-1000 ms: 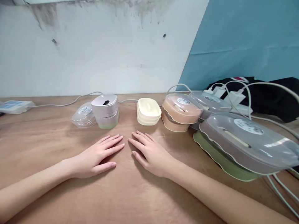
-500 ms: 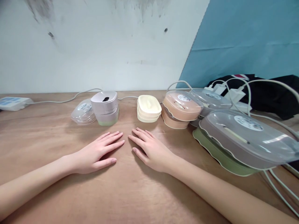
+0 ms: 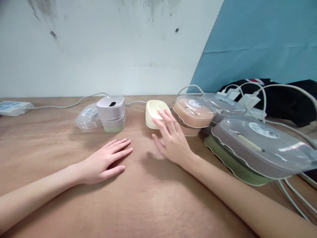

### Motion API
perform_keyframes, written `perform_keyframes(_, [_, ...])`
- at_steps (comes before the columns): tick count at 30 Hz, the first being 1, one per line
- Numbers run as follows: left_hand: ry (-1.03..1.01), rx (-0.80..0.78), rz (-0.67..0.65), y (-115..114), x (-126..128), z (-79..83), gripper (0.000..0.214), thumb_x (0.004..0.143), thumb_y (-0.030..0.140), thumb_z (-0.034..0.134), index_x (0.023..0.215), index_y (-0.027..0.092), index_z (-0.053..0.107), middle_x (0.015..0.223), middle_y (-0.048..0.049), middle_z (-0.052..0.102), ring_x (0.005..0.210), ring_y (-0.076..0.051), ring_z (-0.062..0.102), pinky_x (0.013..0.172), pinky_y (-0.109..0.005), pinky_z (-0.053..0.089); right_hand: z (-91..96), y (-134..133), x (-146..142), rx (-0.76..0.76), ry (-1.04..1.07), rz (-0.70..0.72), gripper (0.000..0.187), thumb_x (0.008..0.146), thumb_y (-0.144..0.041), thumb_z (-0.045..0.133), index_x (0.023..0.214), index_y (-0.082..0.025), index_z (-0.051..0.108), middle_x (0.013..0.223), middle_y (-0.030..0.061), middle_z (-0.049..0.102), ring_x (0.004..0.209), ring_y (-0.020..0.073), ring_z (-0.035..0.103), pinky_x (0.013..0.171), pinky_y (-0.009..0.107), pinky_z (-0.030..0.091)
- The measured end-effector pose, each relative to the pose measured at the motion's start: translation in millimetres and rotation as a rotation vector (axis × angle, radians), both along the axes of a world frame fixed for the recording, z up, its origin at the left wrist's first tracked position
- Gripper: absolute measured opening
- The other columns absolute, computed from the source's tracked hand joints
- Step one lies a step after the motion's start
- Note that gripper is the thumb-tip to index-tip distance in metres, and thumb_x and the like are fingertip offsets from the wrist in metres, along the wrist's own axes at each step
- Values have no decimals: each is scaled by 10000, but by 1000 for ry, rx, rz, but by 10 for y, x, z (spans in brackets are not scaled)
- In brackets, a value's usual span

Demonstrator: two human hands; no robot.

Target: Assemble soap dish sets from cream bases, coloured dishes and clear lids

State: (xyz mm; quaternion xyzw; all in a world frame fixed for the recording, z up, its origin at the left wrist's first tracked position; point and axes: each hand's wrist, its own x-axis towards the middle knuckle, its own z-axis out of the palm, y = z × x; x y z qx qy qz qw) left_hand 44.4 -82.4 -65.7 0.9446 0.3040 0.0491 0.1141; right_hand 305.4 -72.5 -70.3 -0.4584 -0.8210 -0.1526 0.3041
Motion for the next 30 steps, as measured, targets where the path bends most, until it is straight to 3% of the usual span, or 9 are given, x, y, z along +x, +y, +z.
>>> perform_keyframes(4, [-24, 1, 5, -5, 23, -6, 533, 912, 370, 450, 1377, 114, 397, 1480, -175, 287, 1382, -312, 227, 1096, -539, 236, -7, 256, 95, 14, -39, -109, 442, 876, -252, 446, 1290, -101, 414, 1380, 219, 425, 1345, 348, 298, 1012, 553, 342])
perform_keyframes(8, [-38, 3, 5, -3, 22, -7, 527, 905, 365, 466, 1367, 116, 413, 1473, -174, 305, 1376, -317, 241, 1093, -543, 240, -49, 377, 91, -15, -31, -109, 283, 893, -179, 392, 1127, -146, 548, 1198, 155, 609, 1199, 308, 502, 947, 497, 411])
perform_keyframes(15, [-23, -34, 4, 2, 16, 10, 527, 912, 365, 451, 1379, 128, 392, 1486, -161, 282, 1385, -311, 218, 1101, -552, 214, -10, 362, 104, 72, 40, -117, 181, 888, -167, 436, 1028, -153, 549, 1161, 152, 624, 1163, 291, 520, 932, 467, 435])
perform_keyframes(18, [-140, -84, 62, 4, -2, -15, 579, 896, 374, 469, 1387, 87, 366, 1480, -183, 285, 1374, -308, 250, 1114, -510, 231, 22, 271, 122, 185, 62, 10, 182, 881, -144, 470, 1054, -182, 510, 1185, 142, 606, 1193, 274, 498, 951, 472, 436])
perform_keyframes(21, [-473, -163, 304, 22, -20, -56, 559, 930, 407, 379, 1360, 49, 396, 1421, -194, 394, 1326, -288, 359, 1111, -455, 279, 26, 137, 116, 227, -27, 270, 246, 852, -93, 505, 1082, -182, 490, 1187, 152, 590, 1221, 282, 470, 947, 483, 451])
perform_keyframes(24, [-912, -339, 551, 58, -27, -75, 562, 960, 448, 279, 1331, 55, 431, 1328, -172, 515, 1238, -272, 479, 1052, -431, 378, 16, 28, 89, 147, -151, 471, 260, 841, -56, 509, 1084, -146, 489, 1188, 177, 573, 1240, 290, 437, 950, 467, 457])
perform_keyframes(26, [-1058, -452, 621, 84, -28, -66, 582, 953, 478, 287, 1330, 56, 425, 1319, -166, 524, 1213, -271, 502, 1017, -422, 417, 18, -5, 77, 41, -178, 541, 235, 852, -67, 500, 1071, -151, 488, 1211, 174, 549, 1253, 279, 417, 960, 454, 453])
perform_keyframes(28, [-1010, -481, 602, 103, -29, -45, 544, 940, 476, 330, 1282, 83, 485, 1326, -147, 523, 1230, -268, 485, 1041, -418, 387, 29, -11, 80, -122, -171, 559, 196, 865, -88, 474, 1044, -168, 489, 1258, 170, 502, 1282, 269, 383, 975, 448, 441])
perform_keyframes(30, [-829, -437, 515, 106, -28, -22, 456, 924, 443, 386, 1195, 126, 568, 1332, -120, 519, 1250, -265, 459, 1075, -418, 338, 44, -6, 97, -295, -148, 549, 186, 868, -125, 461, 1048, -169, 480, 1318, 183, 428, 1313, 270, 342, 986, 440, 432])
